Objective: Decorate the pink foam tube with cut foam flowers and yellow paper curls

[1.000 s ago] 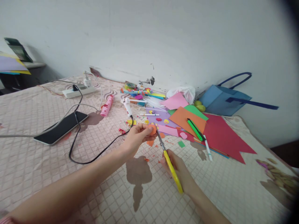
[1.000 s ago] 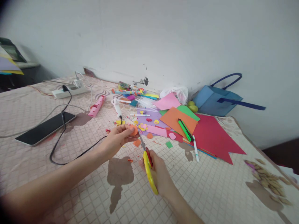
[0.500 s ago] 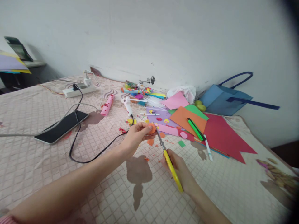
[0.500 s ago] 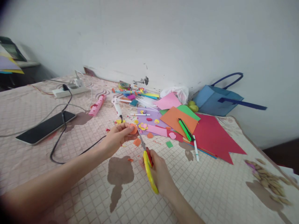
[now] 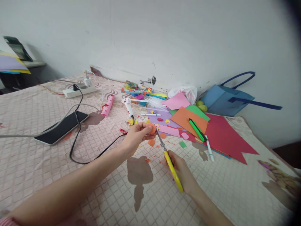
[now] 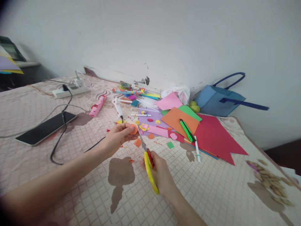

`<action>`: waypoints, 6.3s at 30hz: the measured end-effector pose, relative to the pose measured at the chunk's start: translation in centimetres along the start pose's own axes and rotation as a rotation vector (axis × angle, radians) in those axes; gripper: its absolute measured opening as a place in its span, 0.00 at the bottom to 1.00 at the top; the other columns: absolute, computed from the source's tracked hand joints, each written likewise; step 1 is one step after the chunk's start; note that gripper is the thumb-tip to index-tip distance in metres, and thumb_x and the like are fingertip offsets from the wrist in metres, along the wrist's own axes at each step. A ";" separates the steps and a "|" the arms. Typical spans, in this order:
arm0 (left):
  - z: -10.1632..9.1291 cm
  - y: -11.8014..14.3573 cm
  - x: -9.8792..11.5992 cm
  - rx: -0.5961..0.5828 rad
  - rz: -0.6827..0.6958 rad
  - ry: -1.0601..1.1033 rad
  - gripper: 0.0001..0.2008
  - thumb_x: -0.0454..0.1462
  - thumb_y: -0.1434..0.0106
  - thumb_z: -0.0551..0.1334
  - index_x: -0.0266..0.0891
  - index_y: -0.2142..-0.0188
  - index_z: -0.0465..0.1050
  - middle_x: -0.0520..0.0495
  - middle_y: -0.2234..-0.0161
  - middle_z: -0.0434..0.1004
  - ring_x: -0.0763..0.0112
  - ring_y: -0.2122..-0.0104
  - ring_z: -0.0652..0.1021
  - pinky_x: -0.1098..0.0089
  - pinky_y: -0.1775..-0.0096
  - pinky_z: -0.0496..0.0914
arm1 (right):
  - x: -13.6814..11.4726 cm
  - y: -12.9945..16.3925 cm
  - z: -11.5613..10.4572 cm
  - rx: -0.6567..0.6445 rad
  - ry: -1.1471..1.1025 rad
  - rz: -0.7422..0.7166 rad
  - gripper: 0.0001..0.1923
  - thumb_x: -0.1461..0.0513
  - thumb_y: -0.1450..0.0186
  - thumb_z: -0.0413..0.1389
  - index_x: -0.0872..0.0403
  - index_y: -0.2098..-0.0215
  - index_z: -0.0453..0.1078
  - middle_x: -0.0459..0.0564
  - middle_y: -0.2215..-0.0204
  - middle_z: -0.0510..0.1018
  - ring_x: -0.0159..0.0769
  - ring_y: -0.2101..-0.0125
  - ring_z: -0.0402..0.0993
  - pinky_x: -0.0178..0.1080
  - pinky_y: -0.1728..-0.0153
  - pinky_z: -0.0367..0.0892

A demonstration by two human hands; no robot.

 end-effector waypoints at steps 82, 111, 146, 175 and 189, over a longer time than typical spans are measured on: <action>1.3 0.8 0.3 -0.063 -0.004 0.004 0.10 0.39 0.44 0.65 0.33 0.69 0.70 0.46 0.68 0.77 0.70 0.66 0.78 0.69 0.60 0.72 | -1.7 0.2 0.0 -0.037 -0.038 -0.106 0.15 0.50 0.39 0.48 0.51 0.74 0.55 0.40 0.80 0.58 0.29 0.80 0.53 0.33 0.79 0.54; 1.3 0.6 0.5 -0.065 0.001 0.004 0.09 0.38 0.44 0.65 0.32 0.70 0.69 0.46 0.67 0.76 0.70 0.66 0.78 0.69 0.60 0.72 | -1.4 0.1 -0.1 -0.036 -0.064 -0.089 0.16 0.50 0.40 0.49 0.51 0.75 0.52 0.40 0.80 0.54 0.28 0.80 0.51 0.32 0.81 0.53; 0.6 0.4 -0.1 -0.028 -0.088 0.065 0.08 0.35 0.45 0.66 0.33 0.70 0.68 0.46 0.69 0.78 0.73 0.69 0.78 0.72 0.62 0.72 | -0.6 0.0 -0.4 -0.018 -0.020 -0.045 0.15 0.51 0.41 0.51 0.51 0.75 0.54 0.39 0.81 0.55 0.26 0.83 0.50 0.30 0.85 0.50; 0.0 -0.5 0.1 -0.099 -0.110 -0.007 0.08 0.34 0.45 0.66 0.32 0.70 0.68 0.43 0.69 0.79 0.69 0.68 0.80 0.72 0.64 0.74 | -1.1 0.2 -0.2 -0.152 0.062 -0.089 0.13 0.53 0.37 0.48 0.52 0.73 0.56 0.39 0.82 0.56 0.26 0.83 0.53 0.30 0.85 0.53; 0.6 -0.7 0.2 -0.224 -0.189 -0.043 0.06 0.32 0.46 0.66 0.30 0.73 0.71 0.41 0.72 0.80 0.72 0.71 0.80 0.78 0.69 0.75 | -0.3 0.1 -0.3 -0.220 0.022 -0.077 0.14 0.52 0.37 0.48 0.53 0.73 0.57 0.38 0.83 0.57 0.24 0.86 0.49 0.29 0.87 0.50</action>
Point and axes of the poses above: each hand's wrist, its own y-axis away from the middle knuckle, its own z-axis out of the palm, x = y × z, the point moved 10 cm from there along -y, towards the middle knuckle
